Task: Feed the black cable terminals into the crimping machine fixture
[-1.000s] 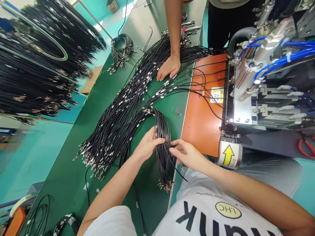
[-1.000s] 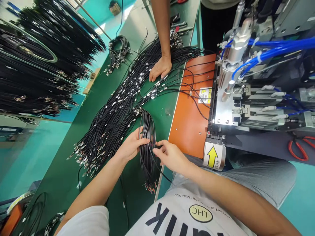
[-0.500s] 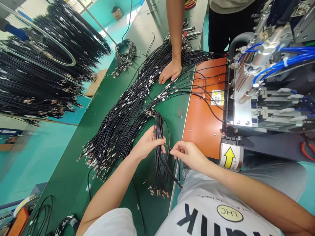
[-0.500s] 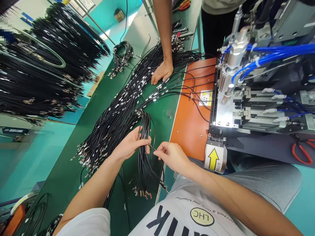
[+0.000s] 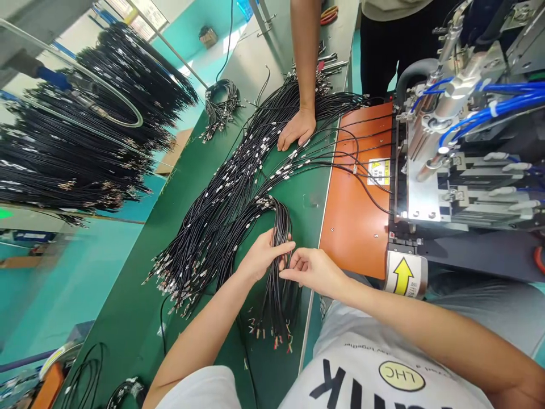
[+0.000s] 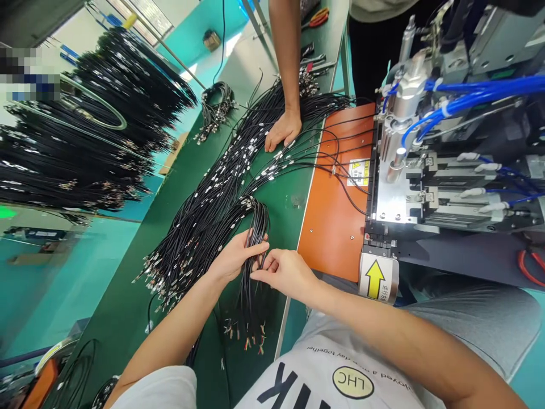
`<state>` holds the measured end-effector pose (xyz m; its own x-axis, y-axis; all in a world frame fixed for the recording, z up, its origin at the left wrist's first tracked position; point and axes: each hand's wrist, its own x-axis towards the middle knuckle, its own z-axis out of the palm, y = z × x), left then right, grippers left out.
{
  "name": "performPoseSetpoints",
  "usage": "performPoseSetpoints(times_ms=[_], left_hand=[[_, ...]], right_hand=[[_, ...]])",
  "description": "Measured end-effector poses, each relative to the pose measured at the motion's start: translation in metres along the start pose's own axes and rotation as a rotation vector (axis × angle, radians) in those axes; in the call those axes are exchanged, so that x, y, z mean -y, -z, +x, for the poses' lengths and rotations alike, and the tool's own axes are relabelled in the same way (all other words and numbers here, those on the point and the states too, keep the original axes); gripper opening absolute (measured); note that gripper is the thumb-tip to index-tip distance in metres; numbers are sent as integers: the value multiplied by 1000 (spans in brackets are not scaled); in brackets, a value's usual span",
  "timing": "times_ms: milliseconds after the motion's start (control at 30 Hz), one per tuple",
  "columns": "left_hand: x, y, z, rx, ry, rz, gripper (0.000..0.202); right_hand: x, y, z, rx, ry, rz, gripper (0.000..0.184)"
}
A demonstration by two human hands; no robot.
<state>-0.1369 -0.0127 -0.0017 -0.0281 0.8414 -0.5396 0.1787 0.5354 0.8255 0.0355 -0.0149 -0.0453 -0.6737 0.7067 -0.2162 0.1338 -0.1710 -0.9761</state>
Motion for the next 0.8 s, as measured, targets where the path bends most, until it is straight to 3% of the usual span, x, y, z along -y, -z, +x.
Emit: performPoseSetpoints(times_ms=[200,333,467,633,700,800], left_hand=[[-3,0,-4,78,40,-258,30],[-8,-10,-3,159,53,-401,28],[-13,-15,0,201,44,-406,27],[-21,0,-2,217,33,-246,24],[-19,10,-3,224,48,-59,25],[-8,21,-7,256,67,321,26]], right_hand=[[1,19,-3,-26,-13,-115,26],[12,43,-15,-140,-20,-294,27],[6,64,-17,-228,-44,-75,28],[-9,84,-23,-158,-115,129,29],[-9,97,-30,-150,-114,185,31],[-5,122,-42,-266,-62,243,32]])
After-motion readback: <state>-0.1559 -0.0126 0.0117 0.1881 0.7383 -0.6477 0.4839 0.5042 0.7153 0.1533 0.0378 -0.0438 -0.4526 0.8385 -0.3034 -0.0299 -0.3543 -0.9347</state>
